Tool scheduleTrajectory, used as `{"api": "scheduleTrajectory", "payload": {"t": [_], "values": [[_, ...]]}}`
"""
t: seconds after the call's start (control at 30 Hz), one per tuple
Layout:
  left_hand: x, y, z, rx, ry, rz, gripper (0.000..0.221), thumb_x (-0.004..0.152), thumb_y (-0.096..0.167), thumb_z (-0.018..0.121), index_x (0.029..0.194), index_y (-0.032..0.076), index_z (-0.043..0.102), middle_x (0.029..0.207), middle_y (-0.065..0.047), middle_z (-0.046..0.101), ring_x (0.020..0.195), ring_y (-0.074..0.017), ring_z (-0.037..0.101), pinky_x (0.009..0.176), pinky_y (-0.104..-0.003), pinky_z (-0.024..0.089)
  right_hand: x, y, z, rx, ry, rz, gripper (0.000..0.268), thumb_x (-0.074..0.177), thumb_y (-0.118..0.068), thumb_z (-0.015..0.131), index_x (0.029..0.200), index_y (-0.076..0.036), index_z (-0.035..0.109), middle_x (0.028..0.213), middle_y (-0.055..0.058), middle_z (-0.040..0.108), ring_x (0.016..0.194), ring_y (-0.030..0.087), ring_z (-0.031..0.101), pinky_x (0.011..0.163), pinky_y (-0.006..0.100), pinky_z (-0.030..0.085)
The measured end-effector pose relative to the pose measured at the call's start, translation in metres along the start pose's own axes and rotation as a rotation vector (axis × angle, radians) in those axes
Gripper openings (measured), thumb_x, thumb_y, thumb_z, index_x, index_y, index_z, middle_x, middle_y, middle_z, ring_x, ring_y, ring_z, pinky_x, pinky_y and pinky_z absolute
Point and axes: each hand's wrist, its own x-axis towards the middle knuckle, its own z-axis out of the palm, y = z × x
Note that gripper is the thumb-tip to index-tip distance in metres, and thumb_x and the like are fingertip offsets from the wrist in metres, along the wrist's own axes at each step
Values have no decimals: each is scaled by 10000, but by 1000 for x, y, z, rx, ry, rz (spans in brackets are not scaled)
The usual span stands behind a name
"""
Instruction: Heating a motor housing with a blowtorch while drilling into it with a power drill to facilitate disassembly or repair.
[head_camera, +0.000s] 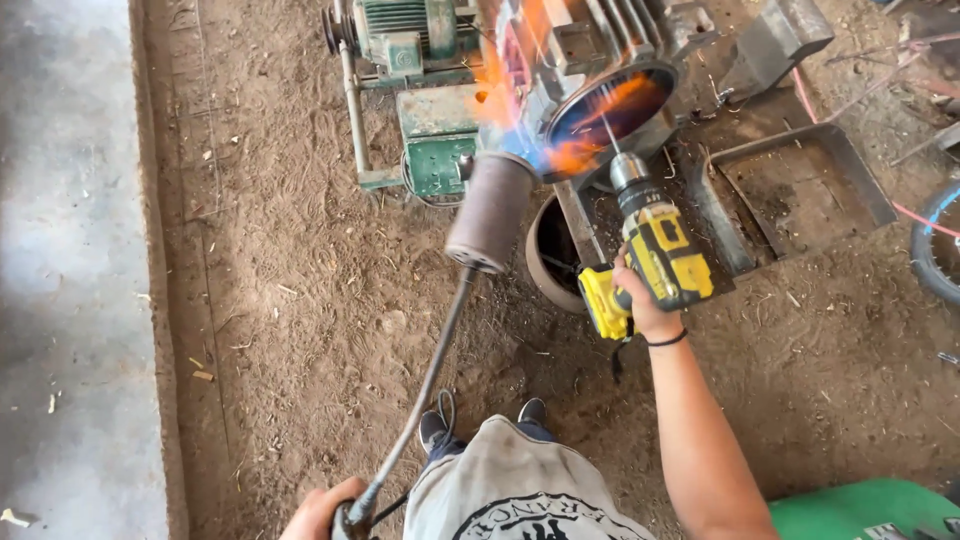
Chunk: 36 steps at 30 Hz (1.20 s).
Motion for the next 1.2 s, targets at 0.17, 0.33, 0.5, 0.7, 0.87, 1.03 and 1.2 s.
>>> {"api": "scheduleTrajectory", "payload": {"t": [0.17,0.33,0.5,0.7,0.87,1.03,1.2], "values": [[25,12,18,77,-150,-76,198,692,288,814,842,246,691,640,77,732,653,-40,655,684,-197,523,-67,50,-33,156,-130,-104,355,941,-321,711,1195,-139,543,1215,23,615,1092,147,621,1019,358,588],[41,76,33,-75,-175,29,368,682,250,906,984,170,712,745,48,765,673,-68,712,676,-198,551,-67,68,-38,-77,-87,-35,244,929,-252,693,1159,-178,660,1240,-14,635,1159,173,619,1081,407,526],[37,135,27,115,-109,-356,482,751,324,837,1217,340,716,992,-8,597,933,-108,599,885,-197,472,-67,39,-26,-72,-8,-80,83,910,-219,705,992,-206,694,1128,-71,656,1065,136,630,1010,384,536],[42,118,26,-181,-171,-32,527,597,185,902,1104,152,761,955,-32,867,910,-152,826,993,-295,548,-78,38,-27,-131,-74,-83,147,959,-294,659,1076,-206,654,1122,-63,663,1100,156,645,1073,373,498],[40,142,31,28,-111,-72,263,695,140,868,826,205,649,732,28,638,808,-125,579,841,-259,379,-40,24,-4,10,29,-92,143,882,-82,666,975,-165,596,987,-32,649,929,130,629,936,357,554],[44,168,62,-83,-53,-98,306,723,113,788,1023,130,732,715,10,632,665,-103,537,659,-240,406,-83,60,-30,-142,-67,-230,233,950,-246,649,1172,-181,617,1211,-24,648,1136,155,621,1058,355,527],[51,168,91,-249,-18,-7,411,640,1,756,1047,61,729,668,14,656,572,-80,556,547,-206,382,-56,97,-30,-221,-143,-328,307,1003,-292,609,1293,-194,605,1311,-23,643,1242,179,610,1144,366,468]]}}
